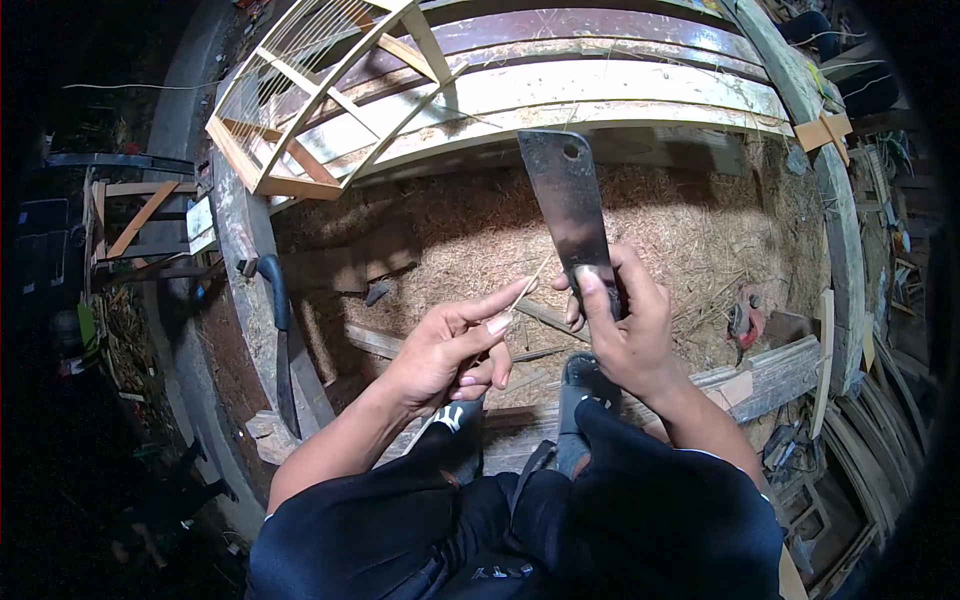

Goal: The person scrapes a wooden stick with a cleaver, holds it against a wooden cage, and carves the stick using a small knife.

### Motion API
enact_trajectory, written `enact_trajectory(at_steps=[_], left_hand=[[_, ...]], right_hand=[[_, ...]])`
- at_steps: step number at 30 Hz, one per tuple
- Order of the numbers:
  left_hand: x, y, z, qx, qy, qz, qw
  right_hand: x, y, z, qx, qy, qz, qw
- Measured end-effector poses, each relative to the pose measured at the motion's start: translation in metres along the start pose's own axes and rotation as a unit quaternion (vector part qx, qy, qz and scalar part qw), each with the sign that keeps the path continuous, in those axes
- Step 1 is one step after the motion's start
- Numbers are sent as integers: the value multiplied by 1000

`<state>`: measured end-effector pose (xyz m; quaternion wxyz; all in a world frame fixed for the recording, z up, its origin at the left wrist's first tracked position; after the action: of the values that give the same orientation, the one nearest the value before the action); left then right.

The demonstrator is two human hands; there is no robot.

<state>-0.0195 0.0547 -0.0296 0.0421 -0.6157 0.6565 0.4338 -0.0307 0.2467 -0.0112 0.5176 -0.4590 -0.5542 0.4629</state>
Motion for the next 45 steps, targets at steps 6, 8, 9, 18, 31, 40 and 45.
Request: enact_trajectory(at_steps=[6,8,9,18,31,40,45], left_hand=[[2,0,1,5,11,28,1000],[1,0,0,5,8,27,1000],[0,1,0,5,5,26,1000],[3,-3,-3,9,54,0,998],[3,-2,-4,1,39,1,999],[3,-4,-3,12,66,8,998],[3,-4,-2,5,49,10,999]], right_hand=[[0,-18,5,128,4,-117,985],[-1,-18,7,145,1,-140,979],[-2,-18,7,171,5,-167,971],[-12,-17,-2,216,-7,-252,943],[-18,-16,-8,223,-33,-274,935],[-17,-20,-10,230,-37,-274,933],[-9,-18,-2,226,-6,-268,937]])
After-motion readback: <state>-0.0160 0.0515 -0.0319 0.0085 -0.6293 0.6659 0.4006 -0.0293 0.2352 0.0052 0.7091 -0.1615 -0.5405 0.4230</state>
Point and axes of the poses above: each hand's wrist, its own z-axis towards the middle knuckle, its own x-axis out of the back of the hand, y = z × x, the point moved 6 cm from there along z, towards the middle knuckle, and after that the axes turned 1 degree about -y, right-handed, at the moved point
